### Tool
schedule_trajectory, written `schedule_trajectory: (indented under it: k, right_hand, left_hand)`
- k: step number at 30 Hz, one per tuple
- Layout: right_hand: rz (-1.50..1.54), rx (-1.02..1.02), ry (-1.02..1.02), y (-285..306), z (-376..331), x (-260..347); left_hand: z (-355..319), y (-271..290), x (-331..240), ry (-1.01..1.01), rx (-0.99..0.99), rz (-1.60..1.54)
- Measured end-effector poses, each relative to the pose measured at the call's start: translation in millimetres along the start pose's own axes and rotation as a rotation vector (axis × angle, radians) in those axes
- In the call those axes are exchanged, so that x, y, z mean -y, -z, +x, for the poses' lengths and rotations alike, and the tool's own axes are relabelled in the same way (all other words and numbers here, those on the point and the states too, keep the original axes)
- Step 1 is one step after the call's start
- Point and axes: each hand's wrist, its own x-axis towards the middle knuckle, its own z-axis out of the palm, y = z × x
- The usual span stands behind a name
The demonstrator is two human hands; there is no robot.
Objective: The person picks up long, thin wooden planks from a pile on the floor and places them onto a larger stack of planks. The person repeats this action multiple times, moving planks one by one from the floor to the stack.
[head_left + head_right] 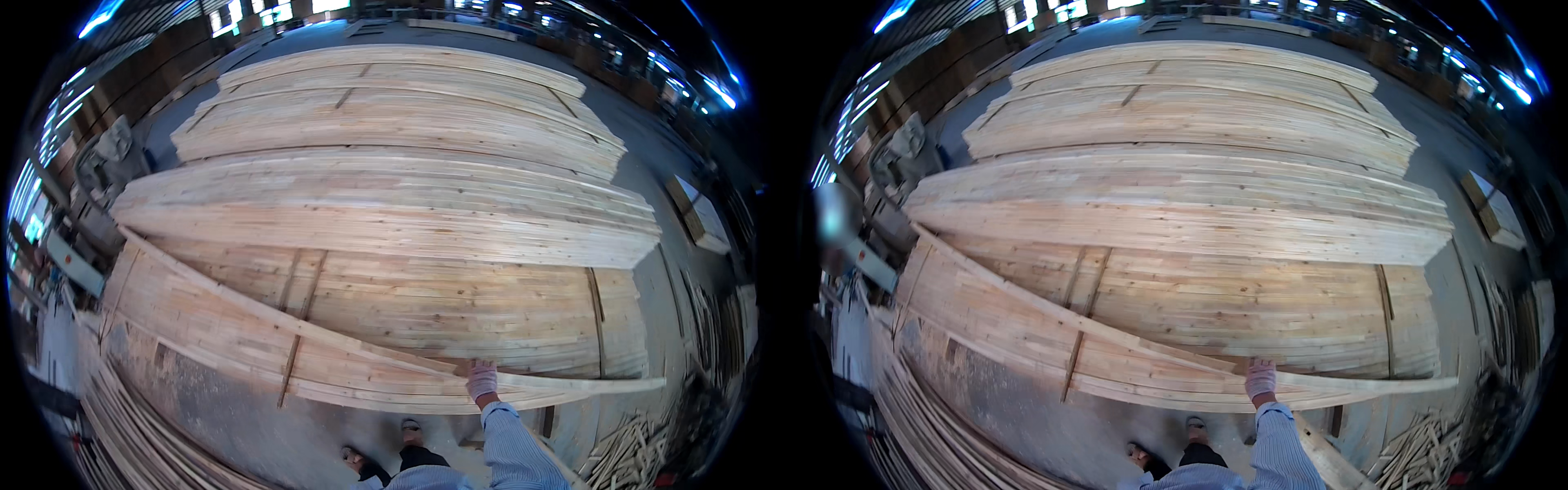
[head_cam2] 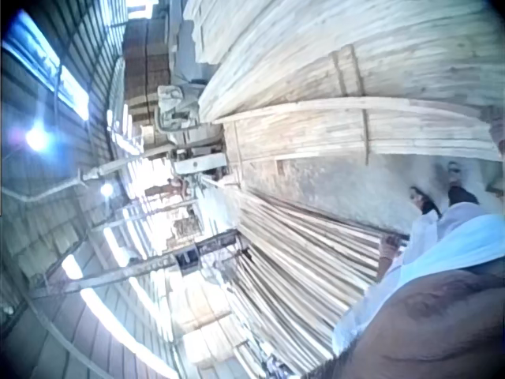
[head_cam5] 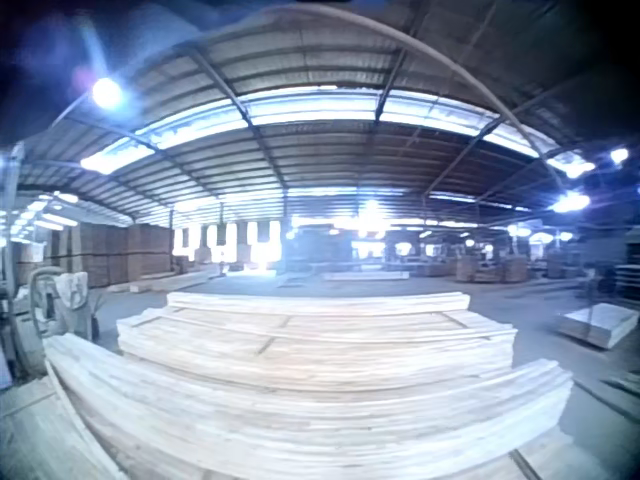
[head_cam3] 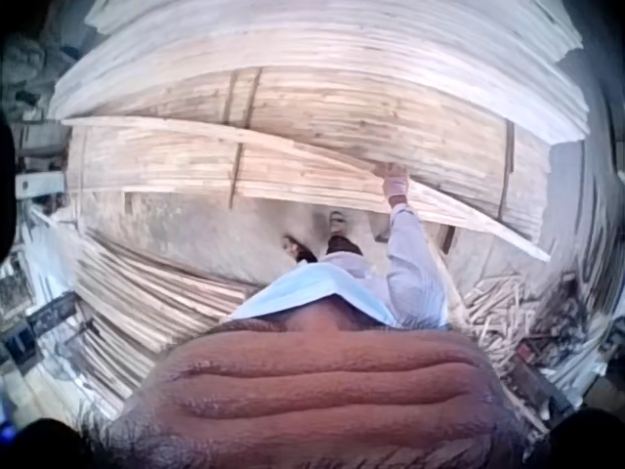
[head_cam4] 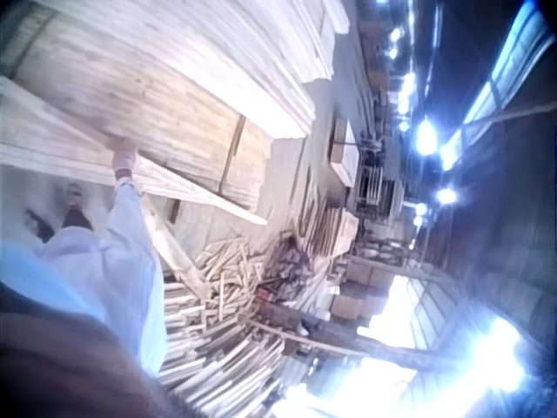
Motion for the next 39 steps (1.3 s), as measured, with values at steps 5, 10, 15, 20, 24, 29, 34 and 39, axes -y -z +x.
schedule_trajectory:
  k: [5, 10, 15, 20, 24, 29, 34, 39]
  right_hand:
    - [0.184, 0.404, -0.037, -9.2, 23.0, -17.9]
    - [0.188, 0.346, 0.038, 15.9, 17.5, -25.3]
    - [0.203, 0.314, 0.116, 66.8, -18.0, -40.5]
    - [0.392, 0.290, 0.130, 130.2, -101.8, -34.9]
    - [0.487, 0.307, 0.140, 130.5, -171.5, -12.1]
    - [0.579, 0.312, 0.148, 178.9, -254.9, 23.6]
    - [0.574, 0.311, 0.106, 232.7, -308.2, 63.5]
    - [0.533, 0.214, 0.105, 196.0, -401.5, 51.0]
  left_hand:
    - [-37.5, -29.8, 9.8, -0.037, -0.045, -0.020]
    - [-18.3, -11.3, 25.5, -0.101, 0.154, 0.020]
    - [18.9, -22.7, 24.2, 0.106, 0.440, 0.080]
    - [62.3, -101.7, 9.4, 0.102, 0.372, 0.118]
    - [25.7, -200.8, 3.6, 0.009, 0.345, 0.241]
    - [10.4, -253.0, -0.3, 0.148, 0.643, 0.216]
    - [-37.0, -263.3, -6.0, 0.124, 0.782, -0.158]
    - [-33.1, -225.1, -17.8, 0.203, 0.872, -0.285]
